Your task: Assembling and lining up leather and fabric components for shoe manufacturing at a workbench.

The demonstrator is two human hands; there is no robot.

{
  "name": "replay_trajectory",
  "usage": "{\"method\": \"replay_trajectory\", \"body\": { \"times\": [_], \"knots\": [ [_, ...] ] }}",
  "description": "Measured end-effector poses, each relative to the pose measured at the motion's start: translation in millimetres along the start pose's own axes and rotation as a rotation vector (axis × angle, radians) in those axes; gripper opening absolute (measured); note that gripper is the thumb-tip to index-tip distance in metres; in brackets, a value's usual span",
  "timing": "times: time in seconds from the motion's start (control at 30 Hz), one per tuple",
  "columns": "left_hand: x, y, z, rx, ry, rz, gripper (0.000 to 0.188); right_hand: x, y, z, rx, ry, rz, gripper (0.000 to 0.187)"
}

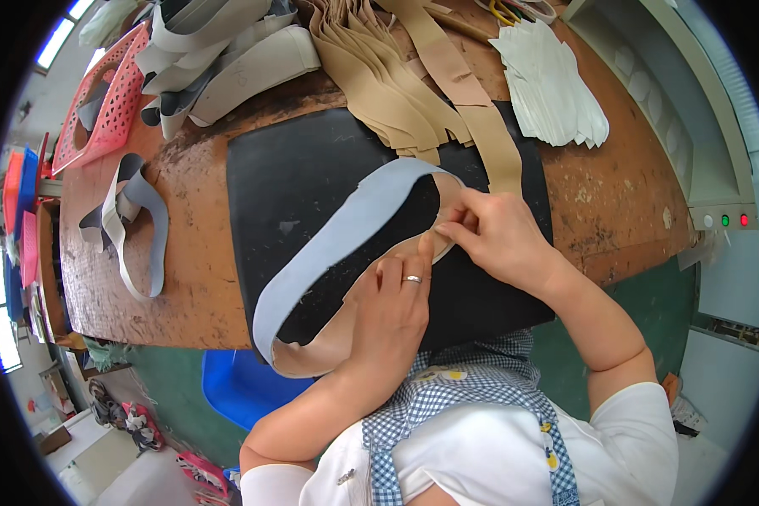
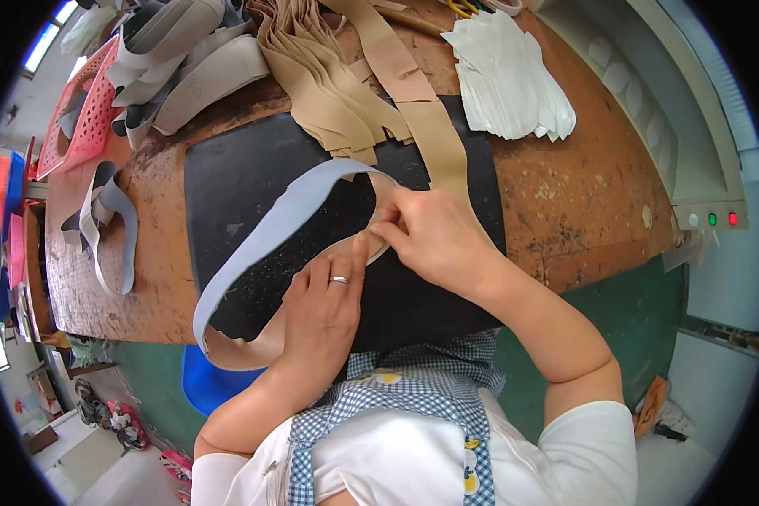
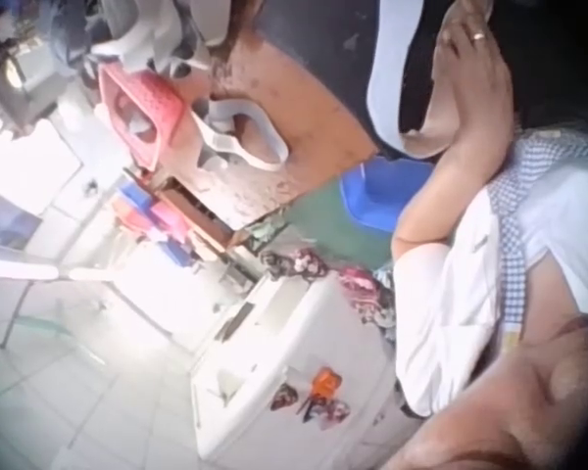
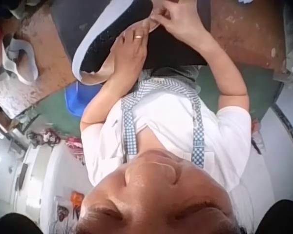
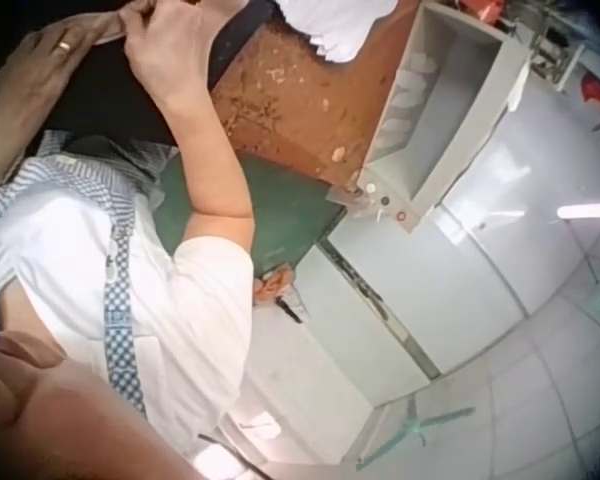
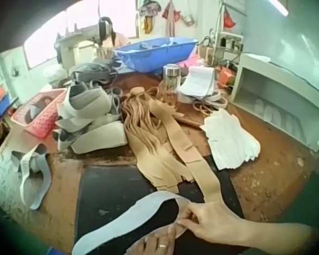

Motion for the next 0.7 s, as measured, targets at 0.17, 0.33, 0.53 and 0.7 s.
{"method": "replay_trajectory", "body": {
  "times": [0.17,0.33,0.53,0.7],
  "knots": [
    [-4,-6,-3,-0.099,0.063,0.051,0.054,-6,-4,10,-0.080,-0.041,0.096,0.014],
    [-4,1,-3,-0.090,0.067,0.066,0.048,-1,-2,14,-0.143,-0.054,0.123,0.012],
    [-3,2,-2,-0.126,0.106,0.022,0.047,-2,-3,12,-0.190,-0.031,0.154,0.011],
    [1,-10,-16,-0.049,0.062,0.013,0.057,-7,-2,10,-0.137,0.045,0.161,0.012]
  ]
}}
Point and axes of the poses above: each hand's wrist, its own z-axis away from the middle knuckle, its own y-axis out of the palm, x = y × z, the point moved 9 cm from there along -z, towards the middle knuckle, and after that the axes turned 5 degrees about -y, right-handed, at the moved point
